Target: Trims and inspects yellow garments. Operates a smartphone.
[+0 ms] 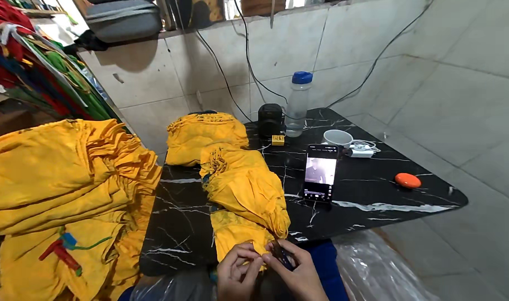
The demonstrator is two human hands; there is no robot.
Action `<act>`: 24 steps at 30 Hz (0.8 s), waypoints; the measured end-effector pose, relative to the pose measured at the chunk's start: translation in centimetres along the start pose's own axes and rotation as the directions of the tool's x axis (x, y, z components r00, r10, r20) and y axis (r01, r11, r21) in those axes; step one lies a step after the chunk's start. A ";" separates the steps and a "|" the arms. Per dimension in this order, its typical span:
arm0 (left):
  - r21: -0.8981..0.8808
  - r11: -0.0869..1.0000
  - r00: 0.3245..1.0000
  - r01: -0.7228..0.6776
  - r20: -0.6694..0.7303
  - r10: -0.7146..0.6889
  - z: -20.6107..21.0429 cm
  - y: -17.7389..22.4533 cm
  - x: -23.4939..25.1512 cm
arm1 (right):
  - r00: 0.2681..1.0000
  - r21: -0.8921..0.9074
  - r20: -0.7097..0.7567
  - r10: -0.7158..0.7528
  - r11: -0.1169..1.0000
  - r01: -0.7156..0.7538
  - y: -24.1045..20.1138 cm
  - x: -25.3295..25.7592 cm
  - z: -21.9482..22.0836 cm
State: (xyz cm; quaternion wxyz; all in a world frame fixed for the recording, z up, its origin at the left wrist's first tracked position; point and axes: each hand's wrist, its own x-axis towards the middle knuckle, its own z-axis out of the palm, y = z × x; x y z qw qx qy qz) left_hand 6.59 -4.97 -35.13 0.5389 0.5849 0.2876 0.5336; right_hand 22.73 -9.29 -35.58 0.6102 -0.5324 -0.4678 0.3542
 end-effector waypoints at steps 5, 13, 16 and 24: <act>0.064 0.996 0.994 0.063 -0.093 -0.057 0.1 0.4 -0.1 | 0.996 -0.059 -0.012 -0.087 0.994 0.087 0.2 -0.1 0.5; 0.014 1.000 0.999 0.021 0.025 -0.021 -0.7 -0.2 0.6 | 0.978 -0.185 0.040 -0.204 0.960 0.208 0.7 -0.2 0.5; 0.040 0.996 0.986 -0.084 0.146 0.077 -1.5 -0.8 0.9 | 0.990 -0.143 0.006 -0.143 0.979 0.142 0.3 0.0 0.1; 0.214 0.941 0.933 -0.261 0.307 0.189 -2.3 -0.1 1.1 | 1.000 -0.048 0.021 0.023 0.999 -0.022 -1.2 0.1 0.5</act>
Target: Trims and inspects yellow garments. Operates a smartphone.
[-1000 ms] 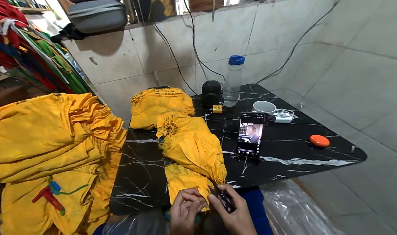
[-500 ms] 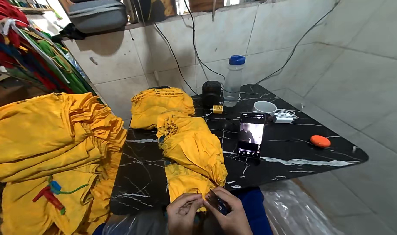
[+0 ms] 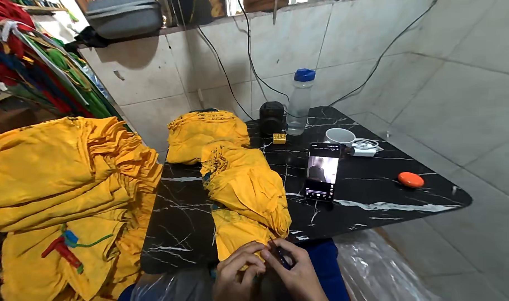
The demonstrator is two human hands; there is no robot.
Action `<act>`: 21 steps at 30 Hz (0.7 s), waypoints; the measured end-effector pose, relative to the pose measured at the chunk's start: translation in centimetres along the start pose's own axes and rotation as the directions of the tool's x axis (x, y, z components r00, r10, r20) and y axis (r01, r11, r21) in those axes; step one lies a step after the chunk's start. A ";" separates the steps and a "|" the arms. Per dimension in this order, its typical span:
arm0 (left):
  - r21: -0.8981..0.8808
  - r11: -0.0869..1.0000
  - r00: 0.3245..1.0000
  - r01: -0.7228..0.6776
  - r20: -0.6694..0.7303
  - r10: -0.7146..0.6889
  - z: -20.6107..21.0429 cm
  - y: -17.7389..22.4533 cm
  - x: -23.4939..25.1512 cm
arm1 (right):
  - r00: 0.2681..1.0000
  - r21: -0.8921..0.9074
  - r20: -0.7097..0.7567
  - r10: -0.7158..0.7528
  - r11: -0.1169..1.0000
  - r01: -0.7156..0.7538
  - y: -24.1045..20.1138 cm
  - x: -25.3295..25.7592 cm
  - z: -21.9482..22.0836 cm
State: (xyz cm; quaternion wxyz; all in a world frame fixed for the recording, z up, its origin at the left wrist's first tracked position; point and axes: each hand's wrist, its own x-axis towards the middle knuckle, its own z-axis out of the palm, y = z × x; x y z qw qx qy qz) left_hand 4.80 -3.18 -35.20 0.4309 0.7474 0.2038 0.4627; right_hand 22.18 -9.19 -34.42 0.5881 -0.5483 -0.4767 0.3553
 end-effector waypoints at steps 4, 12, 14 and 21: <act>-0.122 0.991 0.997 0.056 0.068 -0.048 -1.0 1.1 -0.7 | 0.999 0.134 0.027 0.026 0.991 -0.030 0.3 0.1 -0.3; 0.241 0.962 0.977 0.131 0.132 -0.166 -1.8 2.1 -1.0 | 0.989 0.219 0.113 0.098 0.968 -0.121 0.3 0.0 -0.8; 0.316 0.942 0.993 0.118 -0.052 -0.107 -0.6 2.2 -0.6 | 0.989 0.228 0.117 0.095 0.966 -0.119 0.4 -0.1 -0.6; 0.362 0.915 0.966 0.179 -0.242 -0.093 1.3 1.3 -1.1 | 0.994 0.194 0.093 0.061 0.978 -0.078 0.3 -0.1 -0.6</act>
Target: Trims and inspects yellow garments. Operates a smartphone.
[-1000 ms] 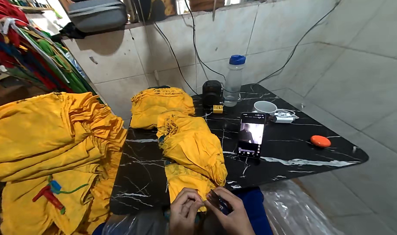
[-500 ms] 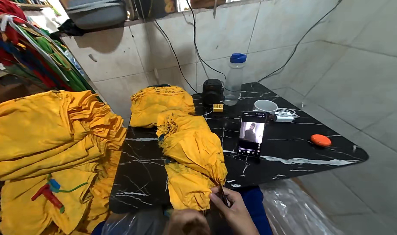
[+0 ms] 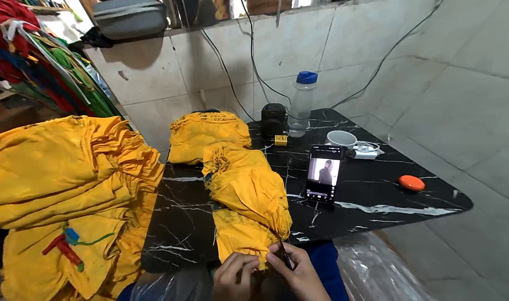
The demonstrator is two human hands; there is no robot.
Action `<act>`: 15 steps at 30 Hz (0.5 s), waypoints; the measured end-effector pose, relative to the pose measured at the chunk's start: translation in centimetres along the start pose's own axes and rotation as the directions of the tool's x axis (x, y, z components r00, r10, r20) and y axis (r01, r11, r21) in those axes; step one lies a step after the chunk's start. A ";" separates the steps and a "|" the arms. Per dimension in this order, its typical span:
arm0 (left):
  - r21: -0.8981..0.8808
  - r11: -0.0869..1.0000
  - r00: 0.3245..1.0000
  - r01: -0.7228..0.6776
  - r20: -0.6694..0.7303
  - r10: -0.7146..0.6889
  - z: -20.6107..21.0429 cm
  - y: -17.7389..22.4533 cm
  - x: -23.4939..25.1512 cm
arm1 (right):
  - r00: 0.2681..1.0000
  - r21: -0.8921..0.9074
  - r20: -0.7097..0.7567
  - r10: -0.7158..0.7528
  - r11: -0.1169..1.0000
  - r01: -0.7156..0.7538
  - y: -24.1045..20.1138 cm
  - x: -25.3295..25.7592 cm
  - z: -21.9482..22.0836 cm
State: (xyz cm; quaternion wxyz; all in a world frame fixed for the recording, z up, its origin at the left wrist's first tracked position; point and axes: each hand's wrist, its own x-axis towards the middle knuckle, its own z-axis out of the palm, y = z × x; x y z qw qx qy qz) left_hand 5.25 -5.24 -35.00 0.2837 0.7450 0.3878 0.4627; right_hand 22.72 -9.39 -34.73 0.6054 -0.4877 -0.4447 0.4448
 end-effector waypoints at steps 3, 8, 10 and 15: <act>-0.077 0.996 0.998 0.042 0.044 -0.038 -0.5 -0.3 0.2 | 0.999 -0.075 0.025 -0.048 0.996 0.050 0.3 0.1 -0.2; -0.272 0.950 0.983 0.154 0.142 -0.118 -0.5 -0.5 0.2 | 0.995 -0.143 0.040 -0.092 0.985 0.097 0.4 0.4 -0.1; -0.246 0.961 0.987 0.130 0.121 -0.103 -0.2 -0.4 0.1 | 0.996 -0.128 0.035 -0.087 0.988 0.090 0.3 0.4 -0.1; -0.258 0.959 0.993 0.116 0.045 -0.108 0.5 -0.8 0.1 | 0.997 -0.096 0.036 -0.067 0.993 0.070 0.1 0.3 0.0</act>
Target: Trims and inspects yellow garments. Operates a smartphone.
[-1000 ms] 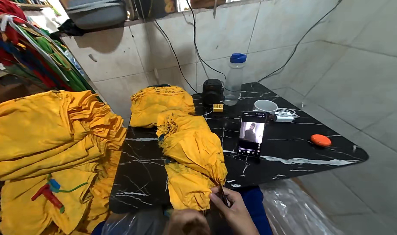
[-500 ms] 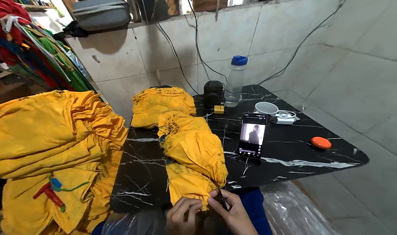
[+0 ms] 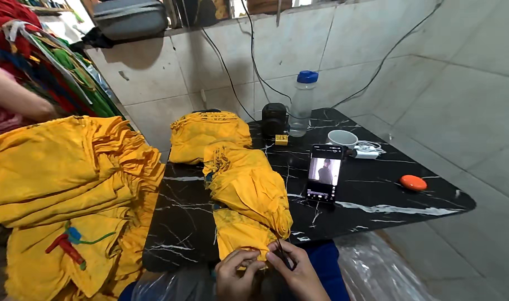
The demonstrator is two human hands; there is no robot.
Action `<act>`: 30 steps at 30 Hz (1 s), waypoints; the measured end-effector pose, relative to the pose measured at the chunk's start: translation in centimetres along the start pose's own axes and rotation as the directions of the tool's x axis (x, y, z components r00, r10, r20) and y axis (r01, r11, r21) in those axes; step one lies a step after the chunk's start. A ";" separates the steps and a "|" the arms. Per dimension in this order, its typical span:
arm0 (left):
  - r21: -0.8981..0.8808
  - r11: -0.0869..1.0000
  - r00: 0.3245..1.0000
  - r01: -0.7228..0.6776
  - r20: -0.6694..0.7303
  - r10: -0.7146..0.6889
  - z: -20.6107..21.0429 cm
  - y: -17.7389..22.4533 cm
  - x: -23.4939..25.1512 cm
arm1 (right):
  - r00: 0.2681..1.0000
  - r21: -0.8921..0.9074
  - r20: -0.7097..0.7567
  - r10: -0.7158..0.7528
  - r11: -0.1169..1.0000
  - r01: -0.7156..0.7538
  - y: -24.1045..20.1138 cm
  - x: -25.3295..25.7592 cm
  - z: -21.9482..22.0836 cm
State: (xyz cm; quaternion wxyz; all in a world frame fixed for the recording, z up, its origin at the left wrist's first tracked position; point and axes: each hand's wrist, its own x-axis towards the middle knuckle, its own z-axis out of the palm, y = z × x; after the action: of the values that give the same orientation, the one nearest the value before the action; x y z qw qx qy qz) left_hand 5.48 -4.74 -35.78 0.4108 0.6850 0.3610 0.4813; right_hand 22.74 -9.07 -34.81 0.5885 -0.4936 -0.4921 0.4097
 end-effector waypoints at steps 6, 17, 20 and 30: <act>-0.030 0.998 0.997 0.057 0.053 -0.055 -0.8 0.3 0.2 | 1.000 -0.012 0.012 -0.010 1.000 0.010 0.4 0.0 -0.4; -0.387 0.912 0.978 0.136 0.198 -0.062 -1.1 0.8 0.4 | 0.980 -0.374 -0.048 -0.193 0.913 0.162 0.8 -0.1 -0.2; -0.375 0.919 0.981 0.123 0.185 -0.056 -1.3 0.2 0.4 | 0.950 -0.617 -0.029 -0.309 0.754 0.227 -0.3 -0.4 -1.1; -0.329 0.938 0.979 0.109 0.198 -0.044 -1.0 0.7 0.1 | 0.946 -0.787 -0.052 -0.320 0.597 0.159 -1.4 -1.0 0.2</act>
State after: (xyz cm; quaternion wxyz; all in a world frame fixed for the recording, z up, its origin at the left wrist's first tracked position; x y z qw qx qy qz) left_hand 4.63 -4.72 -34.96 0.5730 0.6320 0.2592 0.4528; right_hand 22.33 -10.21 -33.60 0.4130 -0.6630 -0.6238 0.0274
